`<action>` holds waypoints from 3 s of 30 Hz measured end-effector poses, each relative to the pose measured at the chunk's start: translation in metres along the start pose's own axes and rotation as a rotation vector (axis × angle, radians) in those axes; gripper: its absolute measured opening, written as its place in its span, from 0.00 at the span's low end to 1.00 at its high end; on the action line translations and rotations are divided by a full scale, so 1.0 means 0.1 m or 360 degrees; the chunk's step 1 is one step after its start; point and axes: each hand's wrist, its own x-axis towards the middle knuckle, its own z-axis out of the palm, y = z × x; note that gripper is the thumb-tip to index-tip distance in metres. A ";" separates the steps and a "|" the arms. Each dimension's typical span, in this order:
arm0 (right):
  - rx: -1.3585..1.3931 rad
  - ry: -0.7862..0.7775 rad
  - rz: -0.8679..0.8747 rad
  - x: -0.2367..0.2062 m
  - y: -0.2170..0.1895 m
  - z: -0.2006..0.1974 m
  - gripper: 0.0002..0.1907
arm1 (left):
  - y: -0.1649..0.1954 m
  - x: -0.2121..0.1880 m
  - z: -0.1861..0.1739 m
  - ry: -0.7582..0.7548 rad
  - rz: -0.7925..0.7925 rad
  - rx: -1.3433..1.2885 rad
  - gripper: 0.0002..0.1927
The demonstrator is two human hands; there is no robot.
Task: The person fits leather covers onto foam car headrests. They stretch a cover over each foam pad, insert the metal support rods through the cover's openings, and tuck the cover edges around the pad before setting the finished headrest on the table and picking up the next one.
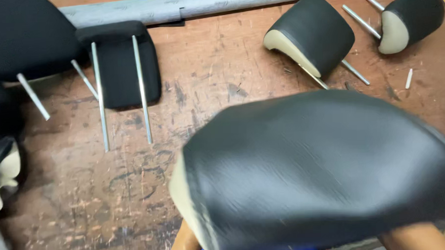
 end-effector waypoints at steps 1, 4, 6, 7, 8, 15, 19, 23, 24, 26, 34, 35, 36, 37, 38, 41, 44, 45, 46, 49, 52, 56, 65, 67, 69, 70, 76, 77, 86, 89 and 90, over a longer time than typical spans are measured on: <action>-0.0008 -0.0036 0.0015 0.02 -0.04 0.03 0.36 | 0.06 0.03 0.02 -0.0002 0.0042 -0.0019 0.27; -0.0067 -0.0129 0.0006 0.33 -0.14 0.18 0.38 | 0.28 -0.01 0.06 0.0055 0.0334 0.0039 0.26; -0.0091 -0.0205 -0.0001 0.70 -0.06 0.28 0.39 | 0.39 -0.13 0.09 -0.0014 0.0711 0.0583 0.31; -0.0092 -0.0230 -0.0001 0.86 0.01 0.32 0.39 | 0.43 -0.16 0.09 -0.0223 0.0839 0.0512 0.37; -0.0075 -0.0249 0.0000 0.95 0.07 0.30 0.40 | 0.45 -0.19 0.09 -0.0435 0.0958 0.0441 0.44; -0.0057 -0.0289 0.0082 0.89 0.32 0.21 0.43 | 0.32 -0.42 -0.01 0.0056 0.0215 0.0733 0.44; -0.0112 -0.0266 0.0108 0.56 0.41 0.13 0.45 | 0.22 -0.60 -0.02 0.0227 0.0240 0.1070 0.43; -0.0289 -0.0226 0.0050 0.33 0.63 0.01 0.47 | 0.13 -0.65 0.04 0.0302 0.0491 0.1350 0.41; -0.0375 -0.0220 0.0020 0.29 0.66 -0.02 0.47 | 0.13 -0.67 0.06 0.0317 0.0471 0.1326 0.41; -0.0700 -0.0216 -0.0113 0.28 0.68 -0.06 0.50 | 0.14 -0.69 0.06 0.0327 0.0444 0.1280 0.41; 0.0221 -0.0151 0.0632 0.21 0.37 0.13 0.46 | 0.31 -0.57 0.14 0.0388 -0.0138 0.0705 0.34; 0.0276 -0.0190 0.0629 0.21 0.34 0.17 0.46 | 0.39 -0.49 0.16 0.0377 -0.0058 0.0760 0.33; 0.0293 -0.0218 0.0629 0.21 0.31 0.21 0.46 | 0.50 -0.42 0.19 0.0309 -0.0032 0.0863 0.33; 0.0288 -0.0224 0.0614 0.21 0.31 0.28 0.45 | 0.67 -0.35 0.18 0.0254 -0.0012 0.0968 0.32; 0.0276 -0.0237 0.0581 0.26 0.34 0.35 0.45 | 0.86 -0.25 0.18 0.0190 0.0017 0.1078 0.31; 0.0238 -0.0234 0.0439 0.51 0.53 0.63 0.44 | 1.40 0.03 0.22 -0.0056 0.0270 0.1556 0.30; 0.0244 -0.0219 0.0344 0.62 0.83 0.98 0.43 | 1.71 0.33 0.31 -0.0170 0.0351 0.1847 0.30; 0.0246 -0.0213 0.0313 0.61 0.91 1.09 0.43 | 1.76 0.47 0.36 -0.0141 0.0301 0.1953 0.30; 0.0260 -0.0203 0.0286 0.56 0.99 1.20 0.43 | 1.80 0.58 0.40 -0.0116 0.0245 0.2070 0.30; 0.0271 -0.0169 0.0220 0.31 1.16 1.51 0.42 | 1.82 0.83 0.50 -0.0281 0.0241 0.2297 0.32; 0.0273 -0.0127 0.0160 0.06 1.24 1.73 0.41 | 1.74 0.85 0.53 -0.0473 0.0165 0.2343 0.33; 0.0236 -0.0081 0.0101 -0.12 1.23 1.81 0.40 | 1.40 0.64 0.49 -0.0432 -0.0069 0.2560 0.31; 0.0074 0.0412 -0.0126 -0.02 1.28 1.68 0.25 | 0.77 -0.03 -0.09 -0.0224 0.0498 0.1339 0.43; 0.0129 0.0297 -0.0218 0.08 1.32 1.63 0.22 | 0.54 -0.26 -0.12 -0.0258 0.0536 0.0964 0.45; -0.0013 0.0163 -0.0223 0.18 1.29 1.54 0.22 | 0.44 -0.31 -0.14 -0.0170 0.0647 0.1013 0.42; -0.0079 0.0095 -0.0232 0.25 1.24 1.50 0.22 | 0.44 -0.29 -0.14 -0.0127 0.0709 0.1042 0.41; -0.0395 0.0165 -0.0256 0.86 0.30 1.19 0.18 | 0.86 0.18 0.07 0.0103 0.0292 0.1640 0.29; -0.0737 0.0181 -0.0341 0.99 0.12 1.14 0.16 | 0.88 0.25 0.15 0.0014 0.0193 0.1432 0.29; -0.0406 -0.0590 0.0217 1.65 -0.16 0.92 0.20 | 0.77 0.30 0.06 -0.0045 -0.0207 0.0449 0.30; -0.0350 -0.0615 0.0267 1.62 -0.07 0.92 0.22 | 0.68 0.32 0.02 -0.0042 -0.0259 0.0393 0.30; -0.0345 -0.0621 0.0274 1.62 -0.06 0.92 0.22 | 0.65 0.32 0.02 -0.0037 -0.0279 0.0390 0.30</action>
